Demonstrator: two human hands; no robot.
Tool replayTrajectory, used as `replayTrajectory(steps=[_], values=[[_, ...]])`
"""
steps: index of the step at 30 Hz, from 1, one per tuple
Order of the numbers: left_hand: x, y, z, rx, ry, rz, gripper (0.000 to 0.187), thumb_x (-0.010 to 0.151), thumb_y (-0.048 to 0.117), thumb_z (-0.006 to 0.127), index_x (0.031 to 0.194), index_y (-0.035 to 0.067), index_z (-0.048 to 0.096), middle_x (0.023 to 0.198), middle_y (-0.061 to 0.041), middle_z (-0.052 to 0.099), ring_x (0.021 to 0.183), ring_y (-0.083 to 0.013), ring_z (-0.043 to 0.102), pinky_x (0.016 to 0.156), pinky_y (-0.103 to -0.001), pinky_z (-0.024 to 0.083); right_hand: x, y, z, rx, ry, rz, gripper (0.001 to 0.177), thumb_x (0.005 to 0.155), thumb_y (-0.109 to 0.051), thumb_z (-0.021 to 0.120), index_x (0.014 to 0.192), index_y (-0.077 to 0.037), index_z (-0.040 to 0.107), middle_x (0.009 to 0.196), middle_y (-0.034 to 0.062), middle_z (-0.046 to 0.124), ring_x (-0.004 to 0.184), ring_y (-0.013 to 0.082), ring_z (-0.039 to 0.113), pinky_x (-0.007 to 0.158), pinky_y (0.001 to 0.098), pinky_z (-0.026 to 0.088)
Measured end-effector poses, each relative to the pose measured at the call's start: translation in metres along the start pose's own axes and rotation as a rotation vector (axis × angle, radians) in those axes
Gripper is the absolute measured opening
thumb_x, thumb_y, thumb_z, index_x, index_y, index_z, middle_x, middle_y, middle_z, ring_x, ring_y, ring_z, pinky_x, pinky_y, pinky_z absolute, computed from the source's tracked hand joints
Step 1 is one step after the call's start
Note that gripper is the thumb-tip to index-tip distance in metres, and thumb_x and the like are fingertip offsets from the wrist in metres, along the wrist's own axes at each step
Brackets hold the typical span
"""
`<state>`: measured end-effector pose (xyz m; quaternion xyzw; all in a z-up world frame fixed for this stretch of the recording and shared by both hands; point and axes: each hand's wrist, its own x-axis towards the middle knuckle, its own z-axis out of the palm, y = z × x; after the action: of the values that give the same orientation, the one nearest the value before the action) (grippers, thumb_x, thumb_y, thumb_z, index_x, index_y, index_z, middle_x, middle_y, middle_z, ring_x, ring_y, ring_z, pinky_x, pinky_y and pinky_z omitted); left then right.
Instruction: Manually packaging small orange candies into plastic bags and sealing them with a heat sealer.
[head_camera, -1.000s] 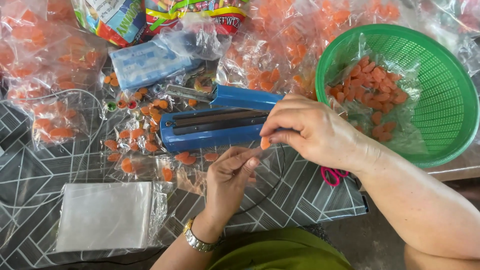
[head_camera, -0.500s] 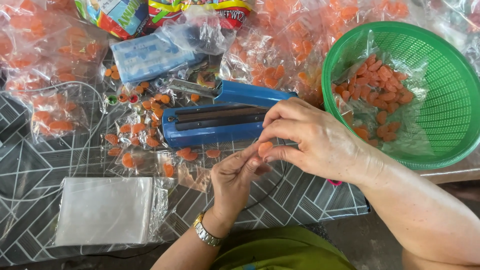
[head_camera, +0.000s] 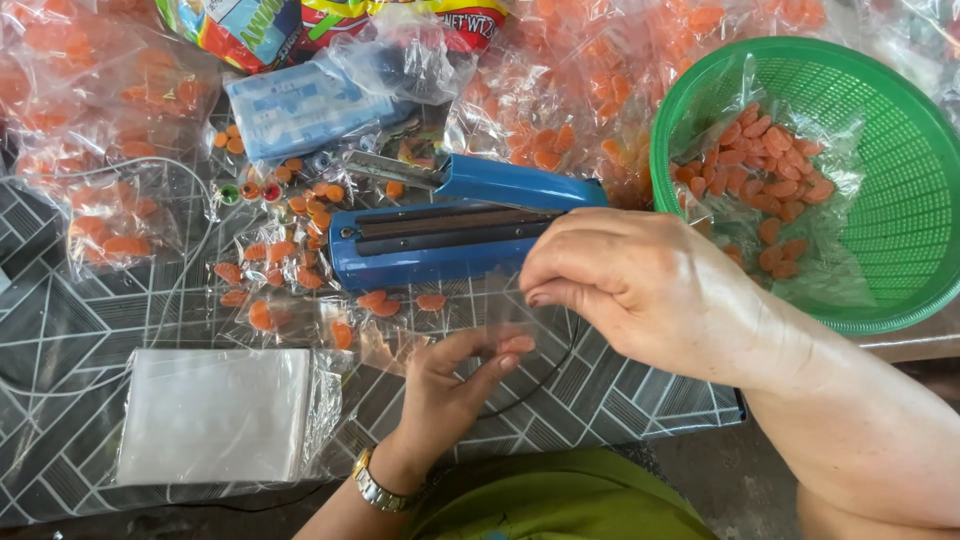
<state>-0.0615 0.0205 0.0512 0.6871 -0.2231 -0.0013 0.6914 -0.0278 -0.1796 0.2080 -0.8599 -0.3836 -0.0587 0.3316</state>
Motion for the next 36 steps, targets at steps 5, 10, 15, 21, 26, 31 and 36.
replayTrajectory(steps=[5,10,15,21,26,31,36], values=[[-0.016,-0.004,-0.003,-0.012,0.005,-0.136,0.019,0.093,0.016,0.072,0.109,0.006,0.073,0.088,-0.005,0.082,0.071,-0.0125,0.081,0.068,-0.024,0.068,0.016,0.021,0.028,-0.025,-0.044,-0.017,0.005,0.092,-0.003,0.071,0.092,-0.004,0.067,0.087,0.0039,0.070,0.079,0.0188,0.068,0.068,0.0330,0.057],[-0.015,-0.018,-0.013,-0.251,0.223,-0.411,0.028,0.088,0.011,0.075,0.108,-0.008,0.075,0.082,-0.018,0.082,0.058,-0.0202,0.078,0.057,-0.027,0.069,0.022,0.034,0.049,-0.220,0.216,-0.144,0.021,0.094,0.000,0.075,0.112,0.000,0.065,0.107,0.0109,0.067,0.098,0.0282,0.066,0.086,0.0396,0.058],[0.021,-0.024,-0.024,-0.003,0.267,-0.558,0.034,0.087,0.018,0.077,0.113,-0.004,0.075,0.092,-0.019,0.081,0.077,-0.0253,0.080,0.070,-0.033,0.068,-0.002,0.058,0.100,-0.114,0.140,-0.120,0.024,0.094,0.007,0.061,0.115,0.000,0.068,0.108,0.0156,0.073,0.101,0.0306,0.070,0.087,0.0359,0.061],[0.057,-0.041,-0.021,-0.022,0.347,-0.593,0.040,0.088,0.027,0.082,0.114,-0.003,0.075,0.095,-0.022,0.079,0.079,-0.0295,0.078,0.071,-0.040,0.063,-0.001,0.082,0.122,-0.276,-0.102,0.020,0.055,0.091,0.014,0.043,0.144,0.000,0.050,0.141,0.0241,0.057,0.137,0.0416,0.049,0.114,0.0521,0.039],[0.057,-0.042,-0.019,-0.225,0.406,-0.642,0.042,0.087,0.020,0.080,0.117,-0.009,0.071,0.097,-0.023,0.078,0.080,-0.0305,0.078,0.070,-0.039,0.064,-0.004,0.101,0.135,-0.501,-0.086,0.028,0.057,0.095,0.008,0.044,0.151,-0.004,0.043,0.148,0.0193,0.053,0.141,0.0339,0.048,0.117,0.0459,0.038],[0.058,-0.040,-0.020,-0.208,0.379,-0.614,0.039,0.091,0.018,0.077,0.117,-0.011,0.071,0.094,-0.022,0.078,0.070,-0.0236,0.076,0.063,-0.035,0.065,0.000,0.085,0.106,-0.192,0.063,-0.034,0.049,0.093,0.016,0.041,0.133,0.001,0.064,0.126,0.0220,0.069,0.122,0.0371,0.064,0.104,0.0460,0.051],[0.064,-0.037,-0.019,-0.220,0.357,-0.637,0.041,0.091,0.016,0.076,0.120,-0.011,0.069,0.098,-0.026,0.077,0.077,-0.0318,0.078,0.071,-0.040,0.065,0.028,0.083,0.049,0.027,0.500,-0.125,0.025,0.099,0.006,0.058,0.113,-0.002,0.076,0.097,0.0099,0.076,0.089,0.0291,0.077,0.082,0.0362,0.062]])
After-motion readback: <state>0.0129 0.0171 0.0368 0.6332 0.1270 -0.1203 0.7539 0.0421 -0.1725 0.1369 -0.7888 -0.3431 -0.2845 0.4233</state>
